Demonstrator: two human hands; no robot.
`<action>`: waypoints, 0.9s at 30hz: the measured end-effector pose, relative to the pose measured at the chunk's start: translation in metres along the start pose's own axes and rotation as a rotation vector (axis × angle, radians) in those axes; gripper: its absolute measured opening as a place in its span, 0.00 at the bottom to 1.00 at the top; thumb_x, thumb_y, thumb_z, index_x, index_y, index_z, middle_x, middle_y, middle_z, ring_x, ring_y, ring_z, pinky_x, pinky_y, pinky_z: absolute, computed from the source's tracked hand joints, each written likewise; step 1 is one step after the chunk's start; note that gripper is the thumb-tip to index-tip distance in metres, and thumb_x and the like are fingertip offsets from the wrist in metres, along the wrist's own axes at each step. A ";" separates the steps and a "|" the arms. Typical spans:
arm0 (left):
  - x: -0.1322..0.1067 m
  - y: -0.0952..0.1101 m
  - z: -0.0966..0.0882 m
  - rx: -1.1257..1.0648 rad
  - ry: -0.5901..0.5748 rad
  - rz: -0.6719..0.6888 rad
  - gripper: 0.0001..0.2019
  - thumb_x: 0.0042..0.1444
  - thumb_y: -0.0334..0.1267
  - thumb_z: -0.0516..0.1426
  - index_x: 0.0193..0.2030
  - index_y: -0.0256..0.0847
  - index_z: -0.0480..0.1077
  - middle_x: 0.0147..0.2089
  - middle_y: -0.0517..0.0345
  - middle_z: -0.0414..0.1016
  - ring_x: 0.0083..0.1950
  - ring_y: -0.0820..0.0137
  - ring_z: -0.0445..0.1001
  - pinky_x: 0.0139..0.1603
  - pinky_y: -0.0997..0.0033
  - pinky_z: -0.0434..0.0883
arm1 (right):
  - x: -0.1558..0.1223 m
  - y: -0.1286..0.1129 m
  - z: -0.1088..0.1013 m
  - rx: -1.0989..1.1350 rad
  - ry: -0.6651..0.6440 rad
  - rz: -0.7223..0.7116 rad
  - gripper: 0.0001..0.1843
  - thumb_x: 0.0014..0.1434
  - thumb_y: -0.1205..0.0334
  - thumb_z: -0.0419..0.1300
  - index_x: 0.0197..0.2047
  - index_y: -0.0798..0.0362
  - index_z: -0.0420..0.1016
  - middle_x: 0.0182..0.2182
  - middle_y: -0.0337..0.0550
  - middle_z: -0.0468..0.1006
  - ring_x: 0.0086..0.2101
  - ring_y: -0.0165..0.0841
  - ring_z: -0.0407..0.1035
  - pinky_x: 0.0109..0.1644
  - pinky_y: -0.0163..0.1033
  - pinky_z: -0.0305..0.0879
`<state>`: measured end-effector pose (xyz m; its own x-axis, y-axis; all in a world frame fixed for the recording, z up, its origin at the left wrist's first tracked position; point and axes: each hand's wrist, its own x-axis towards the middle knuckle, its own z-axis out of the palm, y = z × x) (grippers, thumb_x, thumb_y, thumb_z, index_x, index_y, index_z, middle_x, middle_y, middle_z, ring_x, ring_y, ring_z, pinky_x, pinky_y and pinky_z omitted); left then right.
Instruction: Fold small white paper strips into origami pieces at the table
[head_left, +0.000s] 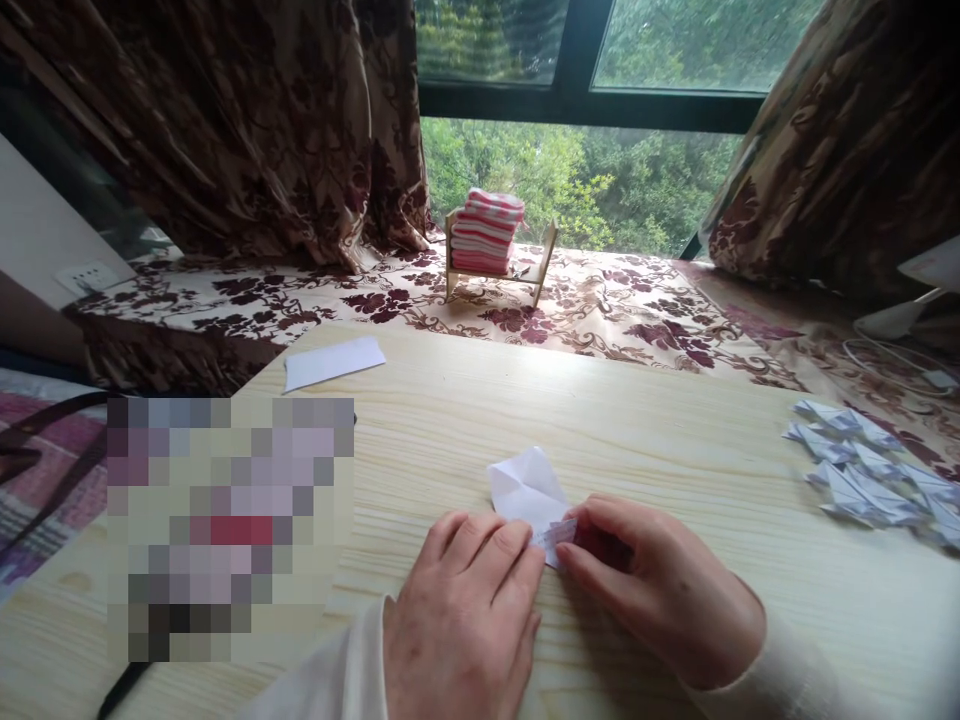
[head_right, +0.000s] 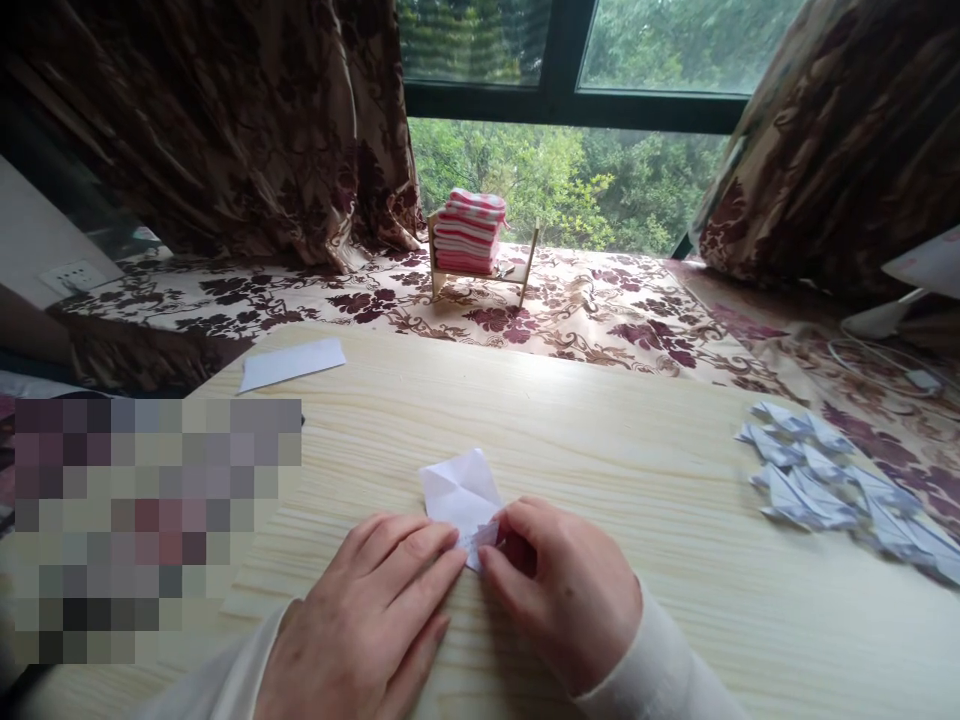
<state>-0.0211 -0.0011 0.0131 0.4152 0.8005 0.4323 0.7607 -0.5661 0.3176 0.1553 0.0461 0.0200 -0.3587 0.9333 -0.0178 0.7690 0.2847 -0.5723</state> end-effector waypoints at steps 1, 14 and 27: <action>0.000 -0.001 0.001 0.001 0.000 0.000 0.16 0.58 0.32 0.51 0.51 0.38 0.70 0.51 0.52 0.75 0.51 0.59 0.69 0.53 0.55 0.66 | 0.000 0.000 0.000 -0.010 0.001 -0.002 0.14 0.54 0.54 0.52 0.23 0.51 0.71 0.18 0.39 0.67 0.20 0.30 0.60 0.23 0.35 0.56; -0.001 0.000 -0.001 -0.011 0.003 -0.025 0.15 0.58 0.31 0.50 0.50 0.37 0.71 0.51 0.54 0.75 0.51 0.61 0.69 0.54 0.57 0.65 | 0.002 0.000 -0.002 0.072 -0.027 0.068 0.14 0.51 0.52 0.53 0.33 0.49 0.75 0.20 0.38 0.68 0.22 0.33 0.62 0.26 0.38 0.58; 0.001 0.003 -0.002 -0.008 0.012 -0.005 0.14 0.59 0.30 0.50 0.50 0.36 0.71 0.50 0.55 0.75 0.50 0.62 0.69 0.53 0.57 0.66 | 0.007 -0.004 -0.004 0.017 -0.116 0.081 0.12 0.51 0.52 0.50 0.25 0.50 0.69 0.20 0.38 0.64 0.23 0.32 0.59 0.27 0.38 0.55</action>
<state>-0.0191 -0.0024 0.0158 0.4053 0.8011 0.4404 0.7587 -0.5635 0.3267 0.1521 0.0521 0.0259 -0.3551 0.9212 -0.1590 0.7892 0.2043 -0.5791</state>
